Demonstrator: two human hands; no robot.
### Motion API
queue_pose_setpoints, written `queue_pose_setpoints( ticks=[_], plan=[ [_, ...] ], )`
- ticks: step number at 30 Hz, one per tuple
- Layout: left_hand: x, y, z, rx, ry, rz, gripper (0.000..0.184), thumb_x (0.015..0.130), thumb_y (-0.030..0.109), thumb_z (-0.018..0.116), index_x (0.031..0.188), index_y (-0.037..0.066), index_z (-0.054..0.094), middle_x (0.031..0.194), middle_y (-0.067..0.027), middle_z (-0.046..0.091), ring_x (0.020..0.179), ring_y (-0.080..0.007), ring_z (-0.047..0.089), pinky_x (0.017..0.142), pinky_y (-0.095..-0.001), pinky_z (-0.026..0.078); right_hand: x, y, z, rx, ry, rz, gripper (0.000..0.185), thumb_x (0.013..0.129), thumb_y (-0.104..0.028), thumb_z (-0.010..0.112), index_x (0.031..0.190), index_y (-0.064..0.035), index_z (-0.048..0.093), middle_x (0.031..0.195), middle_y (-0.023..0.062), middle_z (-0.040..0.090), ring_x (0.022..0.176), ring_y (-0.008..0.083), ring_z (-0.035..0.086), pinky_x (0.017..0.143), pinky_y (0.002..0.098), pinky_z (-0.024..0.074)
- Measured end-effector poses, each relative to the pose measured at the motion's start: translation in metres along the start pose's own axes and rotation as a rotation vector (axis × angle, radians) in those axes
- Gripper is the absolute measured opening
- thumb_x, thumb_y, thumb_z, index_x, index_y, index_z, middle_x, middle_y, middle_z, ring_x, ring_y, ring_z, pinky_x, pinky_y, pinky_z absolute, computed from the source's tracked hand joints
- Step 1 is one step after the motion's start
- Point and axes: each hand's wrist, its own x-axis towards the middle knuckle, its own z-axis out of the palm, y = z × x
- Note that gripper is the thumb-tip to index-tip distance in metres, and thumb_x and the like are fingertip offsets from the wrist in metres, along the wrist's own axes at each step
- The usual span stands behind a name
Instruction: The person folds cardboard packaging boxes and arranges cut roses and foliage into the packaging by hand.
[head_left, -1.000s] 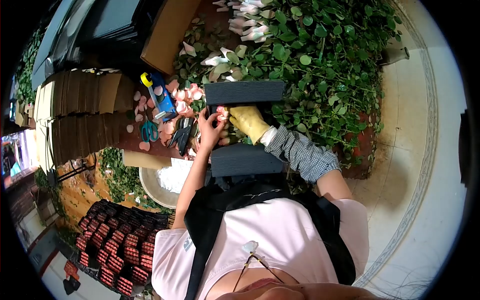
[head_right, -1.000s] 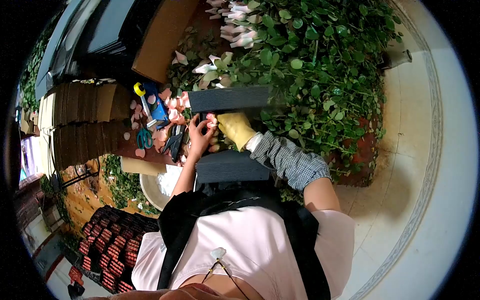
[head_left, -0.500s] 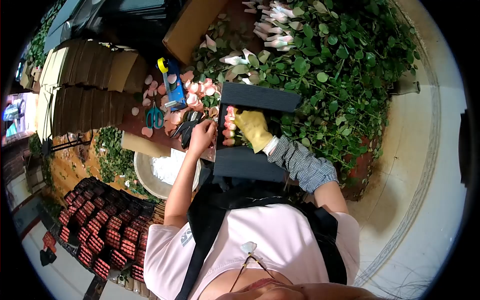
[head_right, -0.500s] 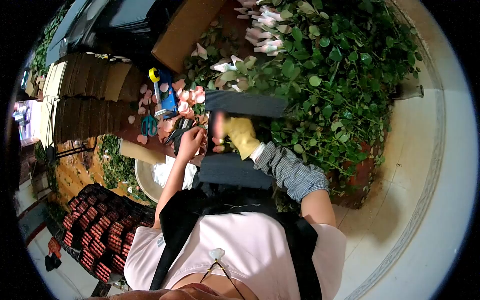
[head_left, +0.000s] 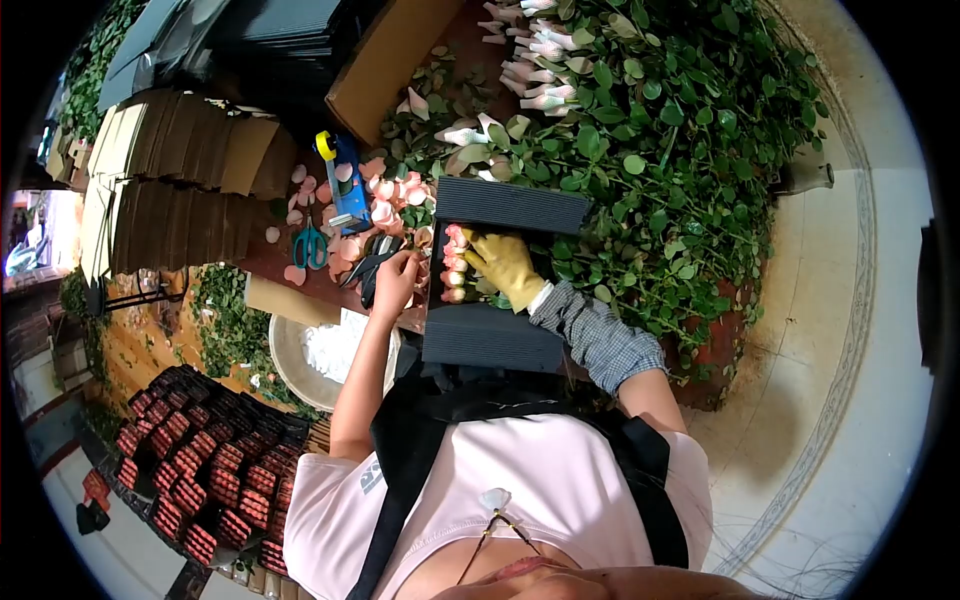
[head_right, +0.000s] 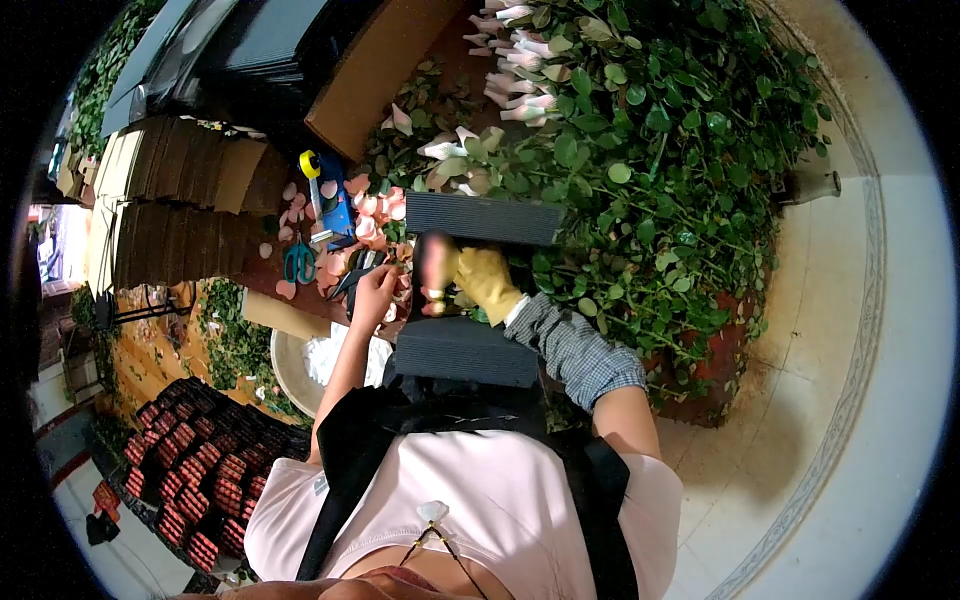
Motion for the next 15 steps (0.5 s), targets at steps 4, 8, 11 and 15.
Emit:
queue_pose_setpoints(
  ticks=[4, 8, 11, 15],
  plan=[
    [-0.002, -0.006, 0.001, -0.029, 0.017, 0.005, 0.025, 0.097, 0.018, 0.056, 0.095, -0.004, 0.068, 0.069, -0.0074, 0.065, 0.063, -0.0111, 0.059, 0.059, -0.029, 0.046, -0.011, 0.018, 0.007, -0.045, -0.192, 0.232, 0.048, 0.092, -0.037, 0.058, 0.135, -0.0167, 0.048, 0.087, 0.0038, 0.066, 0.065, 0.0193, 0.063, 0.049, 0.032, 0.0504],
    [0.0, -0.015, 0.008, -0.051, 0.002, -0.052, 0.026, 0.097, 0.018, 0.055, 0.094, -0.005, 0.067, 0.07, -0.0065, 0.065, 0.064, -0.0108, 0.06, 0.059, -0.0276, 0.047, 0.003, -0.006, -0.008, -0.985, -0.563, -0.195, 0.041, 0.094, -0.037, 0.056, 0.129, -0.0174, 0.053, 0.079, 0.0044, 0.065, 0.058, 0.0194, 0.062, 0.047, 0.0329, 0.0504],
    [0.003, -0.009, 0.014, -0.121, -0.057, -0.071, 0.027, 0.098, 0.018, 0.054, 0.095, -0.005, 0.067, 0.073, -0.0063, 0.067, 0.066, -0.0115, 0.061, 0.061, -0.0277, 0.048, 0.025, -0.043, -0.019, -0.804, -0.551, 0.061, 0.034, 0.096, -0.04, 0.053, 0.12, -0.0169, 0.061, 0.068, 0.0061, 0.064, 0.053, 0.0224, 0.062, 0.047, 0.0352, 0.0503],
    [0.003, 0.026, 0.02, -0.129, -0.39, -0.07, 0.026, 0.099, 0.017, 0.05, 0.105, -0.005, 0.063, 0.088, -0.0114, 0.07, 0.076, -0.0182, 0.068, 0.066, -0.0324, 0.056, 0.025, -0.038, -0.021, -0.714, -0.542, 0.255, 0.042, 0.093, -0.042, 0.057, 0.124, -0.0145, 0.057, 0.075, 0.0083, 0.067, 0.064, 0.0271, 0.065, 0.055, 0.0392, 0.0516]
  ],
)
